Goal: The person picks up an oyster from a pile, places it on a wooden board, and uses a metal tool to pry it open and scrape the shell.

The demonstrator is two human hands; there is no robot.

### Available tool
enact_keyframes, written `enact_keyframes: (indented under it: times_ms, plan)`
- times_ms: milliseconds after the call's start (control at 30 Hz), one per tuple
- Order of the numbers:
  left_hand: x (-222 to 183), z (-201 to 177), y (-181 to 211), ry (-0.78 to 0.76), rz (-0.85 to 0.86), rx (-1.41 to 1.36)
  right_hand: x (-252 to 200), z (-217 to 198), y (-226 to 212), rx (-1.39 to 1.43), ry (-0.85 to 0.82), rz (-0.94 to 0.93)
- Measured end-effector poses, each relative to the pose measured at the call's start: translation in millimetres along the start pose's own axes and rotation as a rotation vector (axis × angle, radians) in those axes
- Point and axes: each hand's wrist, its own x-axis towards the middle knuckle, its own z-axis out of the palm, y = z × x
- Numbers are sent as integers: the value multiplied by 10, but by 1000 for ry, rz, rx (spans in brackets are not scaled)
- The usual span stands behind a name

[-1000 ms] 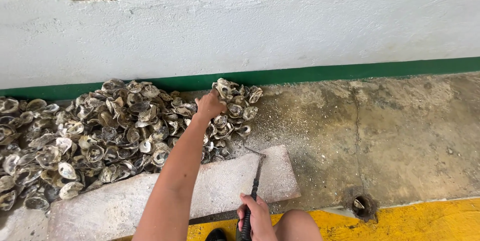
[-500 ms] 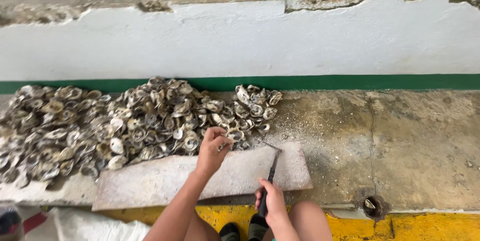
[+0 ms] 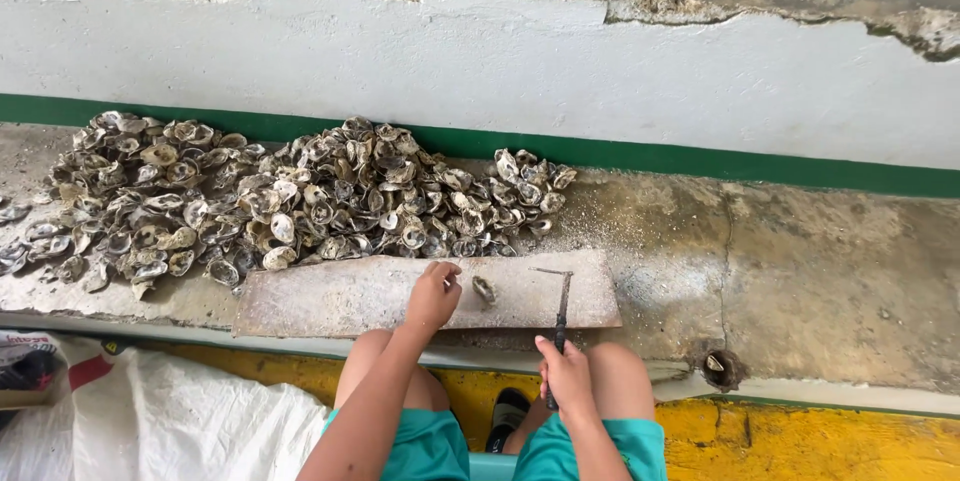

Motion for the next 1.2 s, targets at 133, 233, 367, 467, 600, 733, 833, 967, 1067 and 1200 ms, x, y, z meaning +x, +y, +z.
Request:
enact_keyframes:
  times_ms: [133,233,367,467,600,733,833,967,1067,1200]
  plan:
    - [158,-27,121,0,-35,138,-300,55,-73,-35,-38,5]
    - [274,20,190,-173,-38,290,-406,112,-40,-57,-125,2]
    - [251,63,44,-249,104,354,-403,98,177,-87,-125,27]
    - [263,110,-82,-240,196,387,-360,39,321,-18,-119,94]
    - [537,117,-157,-267,-180,33,-334,30,328,54,-110,142]
    - [551,-26,-90,46,-204,-145,-249,21,347,-23,-93,137]
    - [192,-12,81,-191,-452,313,-239,-25,353,-27,-84,173]
    - [-339,185,215,-250,-437,500,-187,-35,377,-34,-101,137]
    - [-480,326,204,-152,-352,566,-143,-32,390,-49,-96,135]
    - [-415,307,309,-58,-249,646,-178,-19,340,-58,-97,127]
